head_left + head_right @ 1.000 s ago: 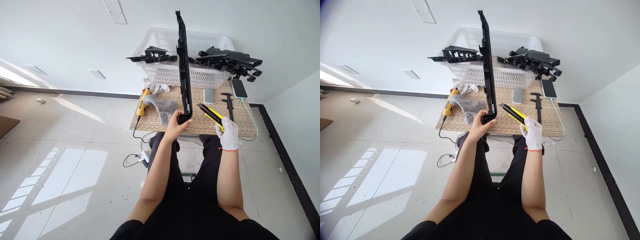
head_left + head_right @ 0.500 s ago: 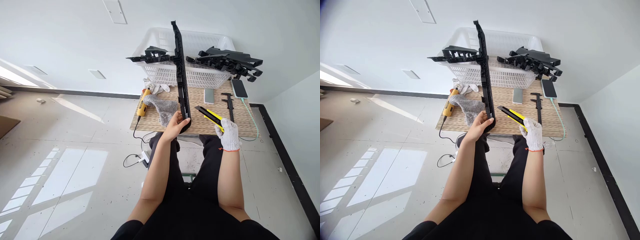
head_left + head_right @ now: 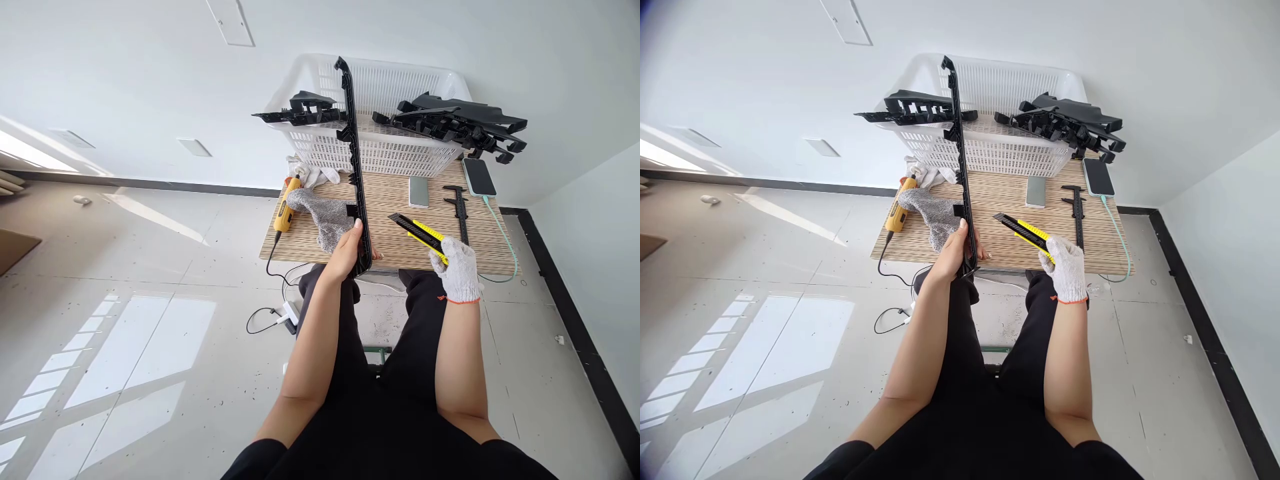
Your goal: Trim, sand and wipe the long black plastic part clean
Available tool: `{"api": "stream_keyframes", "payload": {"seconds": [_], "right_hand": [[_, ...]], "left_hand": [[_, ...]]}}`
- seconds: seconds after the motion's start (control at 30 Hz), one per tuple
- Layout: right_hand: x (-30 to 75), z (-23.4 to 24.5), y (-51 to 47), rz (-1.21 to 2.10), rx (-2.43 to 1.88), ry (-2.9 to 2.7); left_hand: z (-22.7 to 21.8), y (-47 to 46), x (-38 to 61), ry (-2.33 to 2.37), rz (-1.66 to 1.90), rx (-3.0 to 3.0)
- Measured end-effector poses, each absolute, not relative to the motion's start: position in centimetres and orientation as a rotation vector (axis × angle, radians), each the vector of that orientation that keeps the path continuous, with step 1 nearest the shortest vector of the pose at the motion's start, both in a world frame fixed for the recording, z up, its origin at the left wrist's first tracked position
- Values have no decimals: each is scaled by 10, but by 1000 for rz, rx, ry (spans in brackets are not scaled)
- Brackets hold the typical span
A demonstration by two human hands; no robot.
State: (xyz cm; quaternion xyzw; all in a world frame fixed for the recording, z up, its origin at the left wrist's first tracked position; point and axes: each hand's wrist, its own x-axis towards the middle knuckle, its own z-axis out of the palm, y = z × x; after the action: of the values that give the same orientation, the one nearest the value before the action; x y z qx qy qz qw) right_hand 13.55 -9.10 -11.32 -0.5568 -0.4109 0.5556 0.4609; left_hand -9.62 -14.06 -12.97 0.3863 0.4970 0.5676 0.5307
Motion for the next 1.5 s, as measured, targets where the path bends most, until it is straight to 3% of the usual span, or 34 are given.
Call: {"api": "stream_keyframes", "payload": {"seconds": [0.17,0.67,1.5], "right_hand": [[135,-111,-91,1390,-1353,-829],[130,-119,-93,1394,-1346,-1243],[131,-119,-93,1391,-1334,-1322]], "left_hand": [[-134,-143,-94,1147,1404,891],[-136,-142,-88,1142,1490,788],[-129,-140,-88,1061,1565,672]]}}
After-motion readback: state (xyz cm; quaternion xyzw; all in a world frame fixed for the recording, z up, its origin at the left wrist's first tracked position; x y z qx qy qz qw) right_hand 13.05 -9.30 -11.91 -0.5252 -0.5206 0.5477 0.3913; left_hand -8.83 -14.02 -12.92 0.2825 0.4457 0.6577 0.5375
